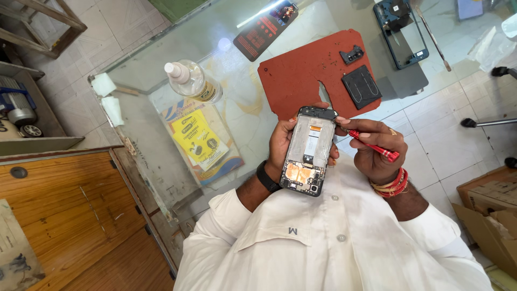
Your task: The person pries open a smartphone using a yellow pry tool, then uses a red screwdriver to unscrew and remove internal components from the phone body. They handle the opened phone, a removed back cover, and small internal parts on a red work mat, transferring parts between the phone and the mat.
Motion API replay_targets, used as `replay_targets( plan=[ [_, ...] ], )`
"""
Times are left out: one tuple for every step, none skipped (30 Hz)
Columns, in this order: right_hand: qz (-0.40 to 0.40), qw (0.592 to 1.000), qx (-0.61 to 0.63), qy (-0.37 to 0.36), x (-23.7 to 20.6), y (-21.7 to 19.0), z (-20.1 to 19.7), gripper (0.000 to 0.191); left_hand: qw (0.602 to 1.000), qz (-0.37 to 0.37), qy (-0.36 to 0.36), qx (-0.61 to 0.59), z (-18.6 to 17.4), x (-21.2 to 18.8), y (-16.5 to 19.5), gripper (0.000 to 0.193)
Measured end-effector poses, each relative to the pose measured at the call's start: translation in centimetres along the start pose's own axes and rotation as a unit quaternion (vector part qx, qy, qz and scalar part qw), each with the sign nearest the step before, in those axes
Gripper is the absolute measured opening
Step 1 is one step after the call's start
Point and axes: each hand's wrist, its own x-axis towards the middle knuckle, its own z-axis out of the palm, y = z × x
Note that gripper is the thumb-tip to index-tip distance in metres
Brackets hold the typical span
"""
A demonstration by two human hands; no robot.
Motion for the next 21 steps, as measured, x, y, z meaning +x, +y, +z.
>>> replay_targets(
  plan=[
    [-0.003,1.0,0.004,0.003,0.0,0.0,0.1,0.018,1.0,0.001,-0.001,0.003,0.0,0.0,0.0,0.066],
    [-0.005,1.0,0.008,0.005,0.1,0.1,0.1,0.018,1.0,0.003,-0.002,0.006,0.0,0.0,0.0,0.066],
    [-0.008,1.0,0.012,0.008,0.1,0.1,0.1,0.018,1.0,0.005,-0.003,0.009,0.0,0.0,0.0,0.066],
    [-0.007,1.0,0.012,0.007,0.1,0.1,0.2,0.019,1.0,0.006,-0.002,0.013,0.0,0.0,0.0,0.066],
    [-0.006,1.0,0.013,0.007,0.1,0.1,0.2,0.019,1.0,0.007,-0.001,0.017,0.1,0.0,0.0,0.066],
    [-0.006,1.0,0.013,0.007,0.2,0.1,0.1,0.019,1.0,0.007,-0.001,0.022,0.1,0.1,0.0,0.067],
    [-0.01,1.0,-0.007,-0.003,0.2,0.0,0.1,0.021,1.0,0.01,0.004,0.019,0.2,0.1,0.0,0.066],
    [-0.014,0.999,-0.028,-0.014,0.3,-0.1,0.0,0.024,1.0,0.013,0.008,0.015,0.3,0.0,-0.1,0.065],
    [-0.018,0.998,-0.05,-0.024,0.4,-0.1,-0.1,0.028,1.0,0.016,0.012,0.012,0.5,0.1,-0.2,0.065],
    [-0.031,0.995,-0.083,-0.035,0.4,-0.2,-0.2,0.032,1.0,0.026,0.01,0.013,0.6,0.1,-0.3,0.063],
    [-0.044,0.991,-0.116,-0.047,0.5,-0.3,-0.3,0.036,0.999,0.035,0.009,0.012,0.7,0.1,-0.4,0.062],
    [-0.056,0.985,-0.149,-0.059,0.6,-0.3,-0.4,0.04,0.999,0.045,0.008,0.012,0.8,0.1,-0.5,0.06],
    [-0.068,0.984,-0.156,-0.059,0.7,-0.3,-0.4,0.04,0.999,0.046,0.013,0.018,1.0,0.2,-0.5,0.06],
    [-0.079,0.982,-0.163,-0.06,0.8,-0.3,-0.4,0.041,0.998,0.047,0.02,0.023,1.1,0.2,-0.5,0.06],
    [-0.089,0.98,-0.169,-0.061,0.9,-0.4,-0.3,0.041,0.998,0.049,0.028,0.028,1.2,0.2,-0.5,0.06],
    [-0.081,0.98,-0.169,-0.065,1.0,-0.4,-0.3,0.042,0.998,0.051,0.03,0.029,1.2,0.2,-0.5,0.06],
    [-0.074,0.98,-0.17,-0.068,1.0,-0.3,-0.2,0.042,0.998,0.052,0.032,0.03,1.3,0.2,-0.5,0.06],
    [-0.067,0.98,-0.171,-0.072,1.0,-0.3,-0.2,0.042,0.998,0.053,0.034,0.031,1.3,0.2,-0.5,0.06],
    [-0.048,0.991,-0.116,-0.055,1.1,-0.2,-0.1,0.043,0.997,0.053,0.035,0.046,1.4,0.2,-0.5,0.06],
    [-0.028,0.997,-0.061,-0.038,1.0,-0.1,0.0,0.043,0.996,0.054,0.037,0.061,1.4,0.1,-0.5,0.061],
    [-0.009,1.0,-0.005,-0.02,1.0,0.0,0.0,0.043,0.995,0.054,0.039,0.076,1.4,0.0,-0.5,0.061]
  ],
)
